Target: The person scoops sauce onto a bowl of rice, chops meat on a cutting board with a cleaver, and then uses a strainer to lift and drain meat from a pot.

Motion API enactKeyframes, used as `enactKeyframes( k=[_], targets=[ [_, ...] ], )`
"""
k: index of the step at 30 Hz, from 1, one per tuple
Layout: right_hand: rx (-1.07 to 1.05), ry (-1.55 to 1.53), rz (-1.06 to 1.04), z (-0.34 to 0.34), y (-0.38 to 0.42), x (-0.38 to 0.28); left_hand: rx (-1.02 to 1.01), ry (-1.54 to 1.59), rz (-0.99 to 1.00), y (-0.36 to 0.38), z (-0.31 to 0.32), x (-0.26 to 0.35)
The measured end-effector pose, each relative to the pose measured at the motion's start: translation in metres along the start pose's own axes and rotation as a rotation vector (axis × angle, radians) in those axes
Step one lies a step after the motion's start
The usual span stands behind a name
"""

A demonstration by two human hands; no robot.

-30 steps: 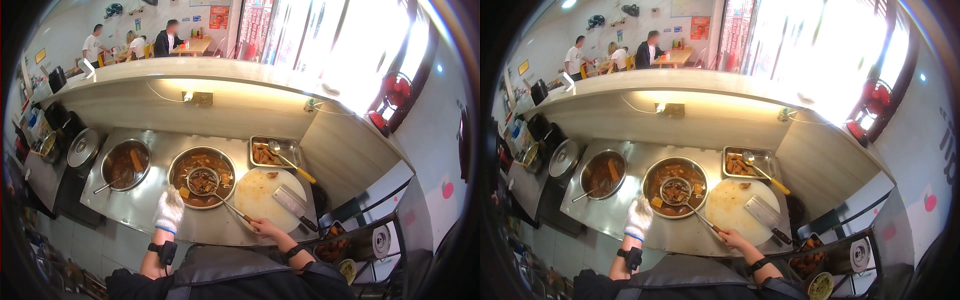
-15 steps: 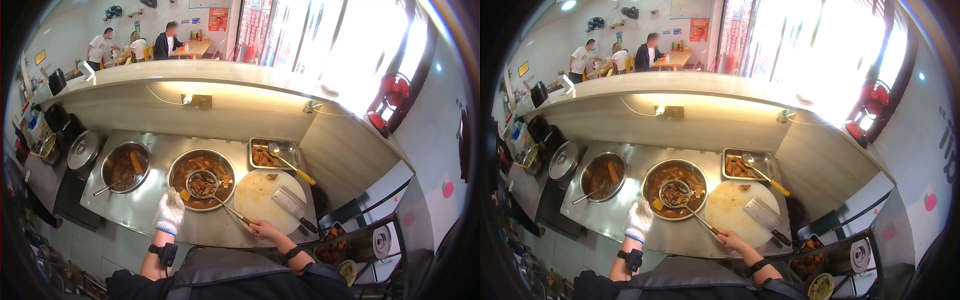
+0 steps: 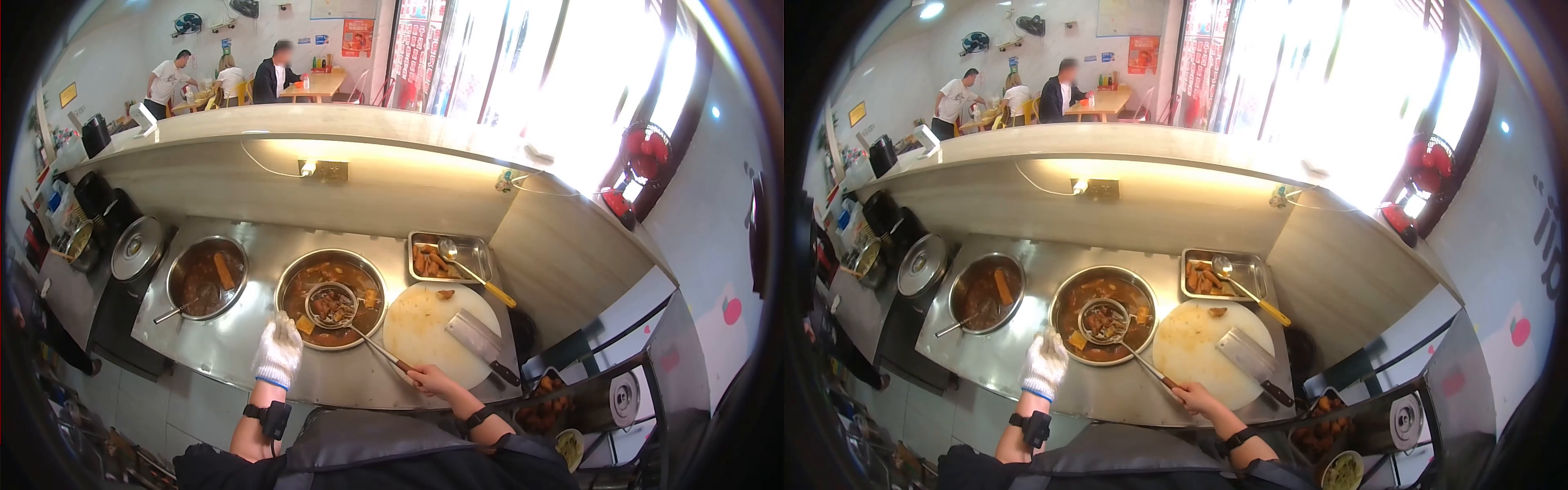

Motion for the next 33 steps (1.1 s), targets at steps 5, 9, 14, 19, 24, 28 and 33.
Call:
enactKeyframes(
  k=[5,9,14,19,24,28,33],
  targets=[
    [-0.003,-0.055,-0.007,0.013,0.003,-0.012,0.001,0.000,0.006,0.002,-0.001,-0.002],
    [-0.002,-0.048,0.020,0.015,0.006,-0.012,0.005,0.004,-0.009,0.002,0.000,-0.003],
    [0.028,-0.052,0.023,0.002,0.009,-0.010,0.006,0.011,0.004,0.003,0.001,-0.002],
    [0.006,-0.040,-0.005,0.014,0.005,-0.016,0.006,0.010,-0.006,0.002,0.001,-0.002],
    [-0.012,-0.062,0.006,0.014,0.003,-0.010,-0.011,-0.005,0.004,0.005,0.003,-0.003],
    [0.053,0.009,-0.021,0.000,0.008,-0.010,-0.008,0.023,0.007,-0.010,-0.005,0.000],
    [0.120,0.074,-0.055,0.010,0.002,-0.007,-0.092,0.026,-0.003,-0.010,-0.009,0.001]
  ],
)
Point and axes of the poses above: each hand's wrist, its own y-axis away from the middle knuckle, its own z-axis out of the palm, x = y × z, the point moved 1 cm from there along -y, towards the middle knuckle, and after that the axes turned 2 degrees about y, right-handed, at the moved point
